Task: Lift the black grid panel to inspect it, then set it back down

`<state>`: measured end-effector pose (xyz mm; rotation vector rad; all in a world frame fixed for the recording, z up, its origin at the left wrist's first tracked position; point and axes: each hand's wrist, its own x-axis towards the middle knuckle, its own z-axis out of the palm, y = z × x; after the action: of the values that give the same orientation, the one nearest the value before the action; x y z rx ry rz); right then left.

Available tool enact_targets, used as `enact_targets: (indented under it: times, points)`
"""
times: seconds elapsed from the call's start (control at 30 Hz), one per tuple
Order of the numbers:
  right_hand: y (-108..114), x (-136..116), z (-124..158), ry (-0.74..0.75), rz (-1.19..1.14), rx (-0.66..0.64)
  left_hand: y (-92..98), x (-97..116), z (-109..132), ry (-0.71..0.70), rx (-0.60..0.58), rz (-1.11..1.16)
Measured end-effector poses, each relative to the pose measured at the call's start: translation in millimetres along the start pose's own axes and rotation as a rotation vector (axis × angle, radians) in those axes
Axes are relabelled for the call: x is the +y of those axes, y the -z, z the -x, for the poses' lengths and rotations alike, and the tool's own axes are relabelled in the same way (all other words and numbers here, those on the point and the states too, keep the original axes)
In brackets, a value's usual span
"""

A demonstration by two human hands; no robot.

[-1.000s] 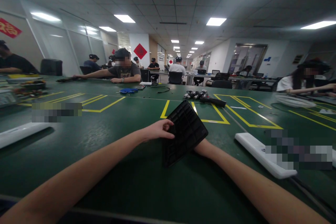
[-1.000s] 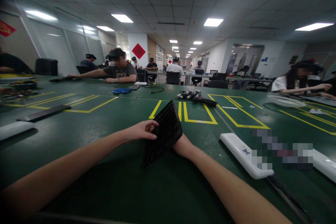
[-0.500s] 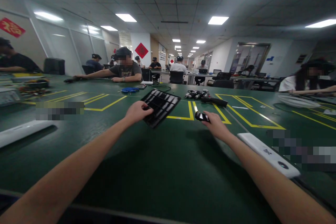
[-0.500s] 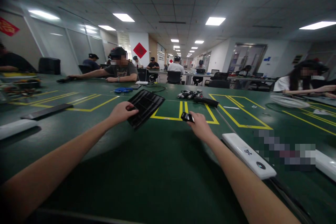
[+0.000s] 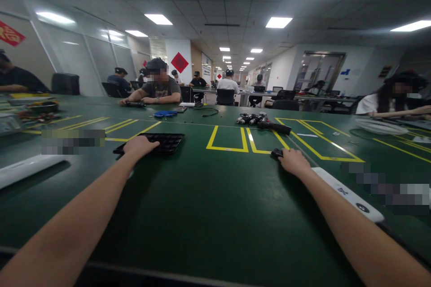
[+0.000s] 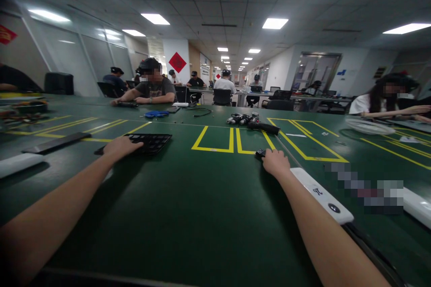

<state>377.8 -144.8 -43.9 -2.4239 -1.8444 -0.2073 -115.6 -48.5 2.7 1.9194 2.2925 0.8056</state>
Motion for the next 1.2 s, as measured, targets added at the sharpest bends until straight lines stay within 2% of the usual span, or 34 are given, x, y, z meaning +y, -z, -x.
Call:
enact_targets:
  times: [0.07,0.1,0.17,0.23,0.33,0.4,0.47,0.57,0.63,0.7,0.77,0.83,0.93,1.03,1.1,1.2]
  points:
    - [3.1,-2.8,0.6,-0.008,0.004,0.058,1.3,13.7,3.5,0.013,0.069,-0.14]
    - [5.0,-6.4,1.2,-0.003,0.002,0.104,-0.3,22.9,6.5,-0.027,0.094,-0.175]
    - [8.7,-19.5,4.4,0.041,-0.022,0.196,-9.4,45.2,16.7,-0.163,0.093,-0.145]
    - [12.1,-39.6,12.1,0.13,-0.073,0.223,-25.2,69.7,34.2,-0.297,0.037,-0.095]
    - [14.7,-74.2,32.3,0.301,-0.187,0.109,-53.5,100.7,67.3,-0.614,-0.095,-0.041]
    - [14.0,-93.3,47.5,0.438,-0.246,-0.018,-69.6,112.2,84.1,-0.744,-0.192,-0.074]
    - [11.9,-105.8,59.4,0.524,-0.266,-0.117,-80.7,115.7,91.1,-0.793,-0.261,-0.105]
    - [8.5,-112.9,67.3,0.575,-0.26,-0.202,-87.5,112.3,87.7,-0.82,-0.297,-0.104]
    - [7.6,-113.1,67.8,0.581,-0.256,-0.215,-86.6,109.7,84.6,-0.844,-0.284,-0.099]
    - [8.1,-112.5,67.6,0.581,-0.256,-0.212,-82.3,110.2,86.9,-0.866,-0.21,-0.101]
    - [9.5,-112.4,68.4,0.579,-0.257,-0.209,-75.4,114.8,97.4,-0.902,-0.112,-0.089]
    - [11.5,-112.5,69.6,0.586,-0.259,-0.202,-67.9,122.8,115.9,-0.968,-0.077,-0.049]
    - [14.9,-108.4,66.7,0.623,-0.258,-0.161,-58.9,136.4,150.6,-1.093,-0.199,0.018]
    - [19.5,-91.3,52.4,0.615,-0.205,-0.022,-54.0,145.5,176.2,-1.136,-0.358,0.045]
    - [22.2,-71.4,38.0,0.53,-0.151,0.081,-51.5,147.7,182.8,-1.148,-0.449,0.04]
    - [21.3,-37.3,18.6,0.304,-0.09,0.127,-47.4,147.8,183.0,-1.177,-0.518,0.025]
